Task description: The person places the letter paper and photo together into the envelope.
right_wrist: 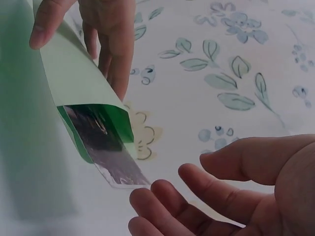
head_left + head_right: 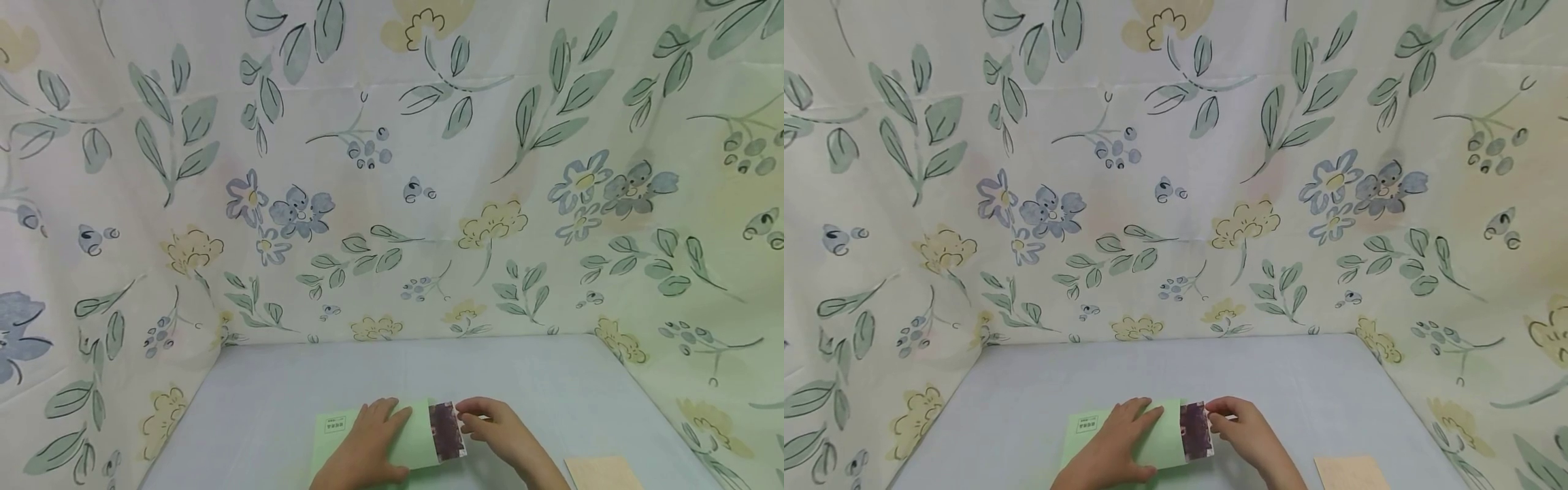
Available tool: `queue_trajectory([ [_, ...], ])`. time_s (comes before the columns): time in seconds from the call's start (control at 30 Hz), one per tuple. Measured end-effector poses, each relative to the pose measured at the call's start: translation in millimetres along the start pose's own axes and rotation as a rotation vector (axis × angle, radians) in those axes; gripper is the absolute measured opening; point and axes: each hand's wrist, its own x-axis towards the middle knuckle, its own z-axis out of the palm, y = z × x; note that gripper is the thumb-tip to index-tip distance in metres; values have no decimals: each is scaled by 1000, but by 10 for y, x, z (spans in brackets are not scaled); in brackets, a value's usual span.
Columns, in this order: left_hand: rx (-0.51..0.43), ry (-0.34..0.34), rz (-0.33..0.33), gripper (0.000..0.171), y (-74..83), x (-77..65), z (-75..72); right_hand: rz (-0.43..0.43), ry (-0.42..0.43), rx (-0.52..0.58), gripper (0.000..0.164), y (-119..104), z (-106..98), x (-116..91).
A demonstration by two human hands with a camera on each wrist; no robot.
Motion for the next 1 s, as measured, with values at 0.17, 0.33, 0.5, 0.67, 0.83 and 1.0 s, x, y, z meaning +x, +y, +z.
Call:
queue_trajectory([
  [0.17,-4,-24,-17,84,13,6,18,-24,-40,28,33,-4,63,5],
  [0.33,-23,-66,-36,84,23,7,26,-7,-73,63,36,-19,157,14],
  [0.5,-50,-87,-28,83,42,11,30,39,-115,98,35,-34,235,21],
  [0.67,-35,-75,-2,83,58,2,41,45,-127,100,33,-28,276,23],
  [0.83,-32,-63,8,83,61,-8,49,66,-129,105,35,-27,276,32],
  [1.0,-34,-52,22,84,64,-6,50,83,-144,142,42,-23,281,33],
])
